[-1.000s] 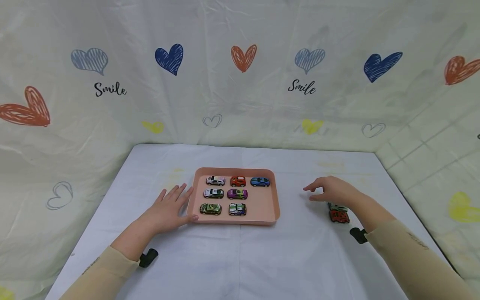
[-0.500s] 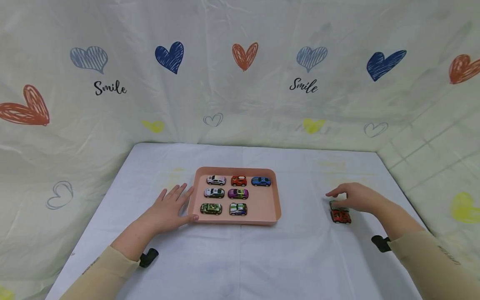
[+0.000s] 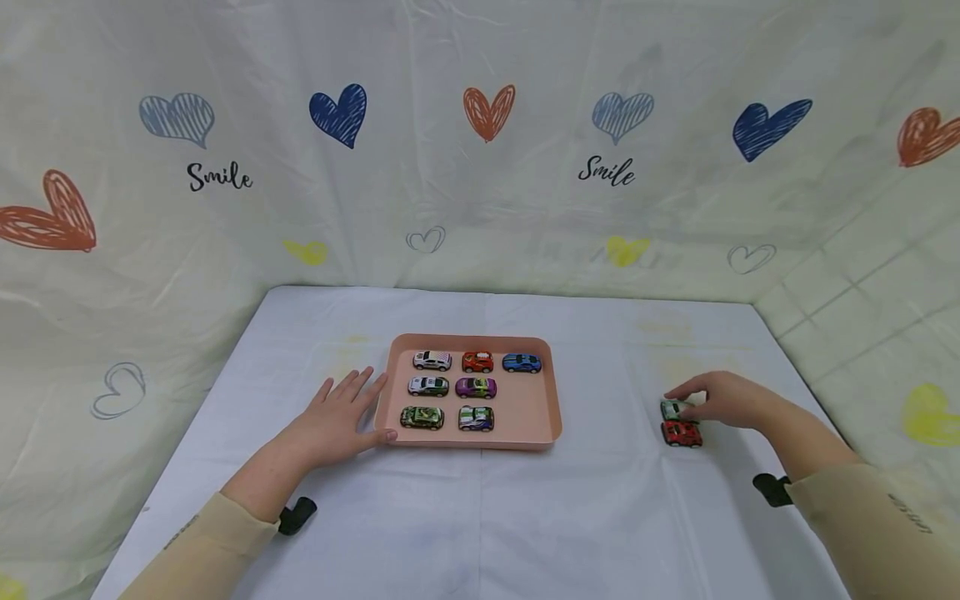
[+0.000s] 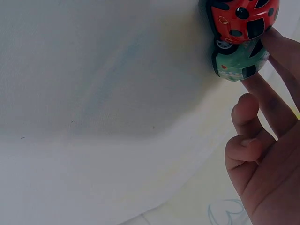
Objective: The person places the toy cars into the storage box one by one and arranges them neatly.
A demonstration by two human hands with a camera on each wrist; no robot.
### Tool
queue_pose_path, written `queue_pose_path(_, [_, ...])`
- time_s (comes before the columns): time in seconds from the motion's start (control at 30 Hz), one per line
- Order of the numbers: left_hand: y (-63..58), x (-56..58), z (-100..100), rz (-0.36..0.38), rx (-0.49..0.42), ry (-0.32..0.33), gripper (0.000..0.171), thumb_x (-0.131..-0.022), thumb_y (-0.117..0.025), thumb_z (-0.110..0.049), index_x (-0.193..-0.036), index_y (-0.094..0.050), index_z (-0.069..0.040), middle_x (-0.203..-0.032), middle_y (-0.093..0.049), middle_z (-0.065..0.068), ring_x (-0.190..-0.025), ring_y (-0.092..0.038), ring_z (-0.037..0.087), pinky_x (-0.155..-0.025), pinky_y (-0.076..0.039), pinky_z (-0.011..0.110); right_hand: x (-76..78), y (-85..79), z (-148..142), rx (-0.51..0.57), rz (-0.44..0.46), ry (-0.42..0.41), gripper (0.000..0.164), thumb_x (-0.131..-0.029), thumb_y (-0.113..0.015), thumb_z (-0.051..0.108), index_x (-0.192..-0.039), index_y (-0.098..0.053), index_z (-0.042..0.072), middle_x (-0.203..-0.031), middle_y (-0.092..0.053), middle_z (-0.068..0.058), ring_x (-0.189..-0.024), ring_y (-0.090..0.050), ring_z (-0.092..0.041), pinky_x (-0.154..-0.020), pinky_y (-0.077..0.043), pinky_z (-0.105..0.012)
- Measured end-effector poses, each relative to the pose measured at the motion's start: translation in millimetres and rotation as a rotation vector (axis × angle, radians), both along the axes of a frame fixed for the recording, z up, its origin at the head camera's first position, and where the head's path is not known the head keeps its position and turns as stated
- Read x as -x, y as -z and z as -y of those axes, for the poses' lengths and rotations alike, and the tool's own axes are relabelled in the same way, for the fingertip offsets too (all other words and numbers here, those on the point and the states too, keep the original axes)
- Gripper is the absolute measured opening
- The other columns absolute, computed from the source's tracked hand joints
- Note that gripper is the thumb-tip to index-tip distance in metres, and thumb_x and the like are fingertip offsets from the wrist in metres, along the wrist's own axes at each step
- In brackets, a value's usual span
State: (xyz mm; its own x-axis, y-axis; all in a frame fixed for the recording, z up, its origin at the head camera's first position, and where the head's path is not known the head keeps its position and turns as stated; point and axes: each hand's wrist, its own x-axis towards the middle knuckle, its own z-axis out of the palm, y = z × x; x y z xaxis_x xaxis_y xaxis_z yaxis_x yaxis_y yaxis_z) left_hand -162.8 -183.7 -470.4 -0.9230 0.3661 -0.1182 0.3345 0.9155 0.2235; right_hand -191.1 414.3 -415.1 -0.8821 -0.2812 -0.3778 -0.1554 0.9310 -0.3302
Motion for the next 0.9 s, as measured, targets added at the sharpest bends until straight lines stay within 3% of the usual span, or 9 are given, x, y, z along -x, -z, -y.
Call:
queue_pose_path(0.27, [-0.8,-0.6,0.8,0.007,-0.001,0.0,0.103,-0.083,-0.046,-0.082,-0.161,-0.018,-0.019,-0.164,-0.017,0.012,-0.15,-0.013,0.035,-0.118,-0.008,0.062,-1.3,0.5,-1.8,-0.014,0.015,-0.012,0.037,-0.088,-0.074,0.018,-0.124,-0.071,0.01,-0.126,-0.064,-0.022,-0.119,-0.053,-0.048,-0.086,-0.052,-0.055])
queue_pose_path(0.37, [-1.1,-0.8,0.7,0.005,0.0,-0.001,0.104,-0.083,-0.046,-0.083,-0.16,-0.018,-0.019,-0.165,-0.017,0.011,-0.151,-0.013,0.035,-0.118,-0.008,0.061,-1.6,1.1,-1.0,-0.01,0.02,-0.007,0.037,-0.089,-0.073,0.015,-0.125,-0.07,0.01,-0.126,-0.063,-0.023,-0.107,-0.057,-0.039,-0.077,-0.052,-0.046])
queue_pose_path(0.5, [-3.0,-1.7,-0.8,0.005,0.007,-0.004,0.105,-0.083,-0.045,-0.083,-0.16,-0.018,-0.018,-0.164,-0.017,0.012,-0.151,-0.013,0.035,-0.119,-0.007,0.061,-2.3,2.3,1.1,0.001,0.014,0.004,0.037,-0.089,-0.071,0.015,-0.126,-0.07,0.01,-0.125,-0.064,-0.021,-0.088,-0.052,-0.027,-0.065,-0.042,-0.036])
queue_pose_path(0.73, [-14.8,-7.2,-4.8,0.012,-0.016,0.008,0.104,-0.084,-0.047,-0.081,-0.16,-0.021,-0.014,-0.163,-0.02,0.017,-0.149,-0.015,0.04,-0.118,-0.007,0.063,-2.7,7.0,-0.2,0.024,-0.027,-0.022,0.037,-0.088,-0.072,0.017,-0.123,-0.069,0.007,-0.121,-0.065,-0.019,-0.112,-0.057,-0.042,-0.082,-0.052,-0.052])
queue_pose_path(0.9, [-21.9,-10.3,-6.9,0.011,-0.014,0.01,0.101,-0.086,-0.05,-0.077,-0.159,-0.022,-0.013,-0.163,-0.02,0.018,-0.149,-0.016,0.04,-0.118,-0.007,0.063,-1.2,6.4,-1.7,0.056,-0.021,-0.007,0.04,-0.088,-0.075,0.022,-0.124,-0.068,0.006,-0.117,-0.065,-0.016,-0.097,-0.058,-0.029,-0.072,-0.051,-0.04])
